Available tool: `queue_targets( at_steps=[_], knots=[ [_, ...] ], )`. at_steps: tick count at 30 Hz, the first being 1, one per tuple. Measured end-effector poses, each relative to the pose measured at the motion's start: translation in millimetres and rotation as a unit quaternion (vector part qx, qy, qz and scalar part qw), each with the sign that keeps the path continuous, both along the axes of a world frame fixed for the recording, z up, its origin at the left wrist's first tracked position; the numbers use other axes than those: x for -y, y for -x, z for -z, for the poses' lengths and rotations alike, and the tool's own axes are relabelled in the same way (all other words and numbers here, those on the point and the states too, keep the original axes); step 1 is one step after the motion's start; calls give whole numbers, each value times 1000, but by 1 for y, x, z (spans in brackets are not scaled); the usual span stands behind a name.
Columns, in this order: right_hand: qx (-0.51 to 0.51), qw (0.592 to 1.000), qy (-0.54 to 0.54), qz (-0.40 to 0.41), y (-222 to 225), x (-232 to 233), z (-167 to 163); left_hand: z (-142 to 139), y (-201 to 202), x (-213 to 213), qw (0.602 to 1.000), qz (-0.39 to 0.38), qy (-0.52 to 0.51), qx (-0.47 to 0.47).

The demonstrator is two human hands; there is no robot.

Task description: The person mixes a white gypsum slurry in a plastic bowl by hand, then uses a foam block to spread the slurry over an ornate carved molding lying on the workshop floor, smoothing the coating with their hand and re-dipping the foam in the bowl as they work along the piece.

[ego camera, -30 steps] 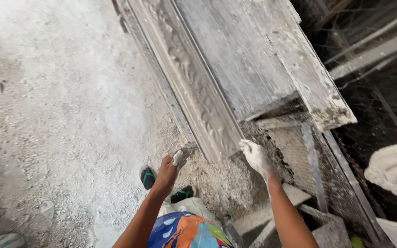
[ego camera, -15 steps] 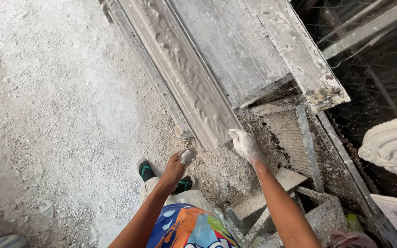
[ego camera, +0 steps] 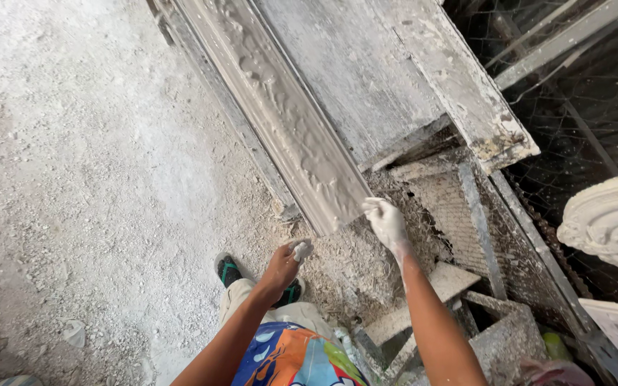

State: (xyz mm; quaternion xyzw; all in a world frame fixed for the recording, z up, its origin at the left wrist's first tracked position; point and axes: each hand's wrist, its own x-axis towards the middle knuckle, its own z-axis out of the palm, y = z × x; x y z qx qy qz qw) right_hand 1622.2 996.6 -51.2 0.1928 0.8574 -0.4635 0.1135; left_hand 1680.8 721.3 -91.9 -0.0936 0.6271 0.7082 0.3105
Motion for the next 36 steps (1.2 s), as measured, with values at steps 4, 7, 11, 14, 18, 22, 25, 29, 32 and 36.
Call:
queue_targets(
  at_steps=[4,7,11,14,18,22,25,29,32,36],
  knots=[
    [-41,996,-1,80,-14,-10,20,4,1,1,1000,-9,-14,-13],
    [-92,905,337,244,-22,5,31,6,1,6,999,7,53,9],
    [15,749,480,456,-14,30,34,8,2,10,998,1,57,-6],
    [20,737,465,491,3,48,28,3,6,10,997,16,74,3],
    [-19,767,402,501,28,64,26,-3,8,10,995,30,92,-15],
    [-54,812,334,476,40,63,29,3,7,8,996,29,87,10],
    [-91,873,237,417,35,46,30,15,10,3,998,-7,59,-33],
    [-78,971,42,223,23,12,21,20,24,-10,997,-29,42,-60],
    [-14,992,-101,68,26,-6,16,16,36,-25,998,-61,-12,-17],
    [-73,983,-168,2,37,-11,17,7,53,-48,997,-62,-33,34]
  ],
)
